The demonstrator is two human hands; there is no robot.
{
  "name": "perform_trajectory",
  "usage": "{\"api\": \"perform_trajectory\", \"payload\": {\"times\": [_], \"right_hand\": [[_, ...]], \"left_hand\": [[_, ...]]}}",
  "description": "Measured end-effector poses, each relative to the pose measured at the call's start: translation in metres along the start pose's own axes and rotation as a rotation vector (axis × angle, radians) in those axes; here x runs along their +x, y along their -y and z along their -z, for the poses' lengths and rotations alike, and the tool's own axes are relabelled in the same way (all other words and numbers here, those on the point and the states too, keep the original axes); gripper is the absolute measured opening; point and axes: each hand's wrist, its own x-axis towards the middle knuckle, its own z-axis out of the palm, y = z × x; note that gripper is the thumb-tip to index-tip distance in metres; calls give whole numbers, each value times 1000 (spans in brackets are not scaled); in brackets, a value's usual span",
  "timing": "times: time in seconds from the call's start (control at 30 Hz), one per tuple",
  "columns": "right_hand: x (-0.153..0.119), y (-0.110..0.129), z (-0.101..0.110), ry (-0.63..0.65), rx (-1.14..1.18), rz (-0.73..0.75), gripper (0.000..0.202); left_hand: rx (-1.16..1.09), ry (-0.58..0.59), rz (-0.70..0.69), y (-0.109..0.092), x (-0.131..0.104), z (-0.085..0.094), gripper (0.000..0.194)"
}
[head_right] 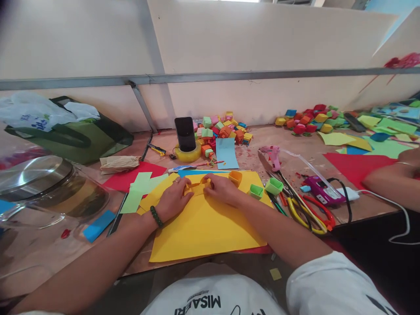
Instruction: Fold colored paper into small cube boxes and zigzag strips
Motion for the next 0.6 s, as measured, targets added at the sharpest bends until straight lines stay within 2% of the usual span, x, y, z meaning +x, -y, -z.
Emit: {"api": "perform_trajectory", "payload": {"times": [0.1,0.2,0.27,0.6], "right_hand": [[-2,5,1,7,-38,-16,34],[-2,10,3,16,-74,-21,32],[-2,13,5,33,-78,-42,32],[-3,23,4,33,-132,-154,65]], "left_hand": [[163,6,-86,-4,-3,1,17],[207,116,-252,-6,-4,3,21],[200,150,-325,-6,-5,4,25],[216,190,-390,-3,-4,9,28]]}}
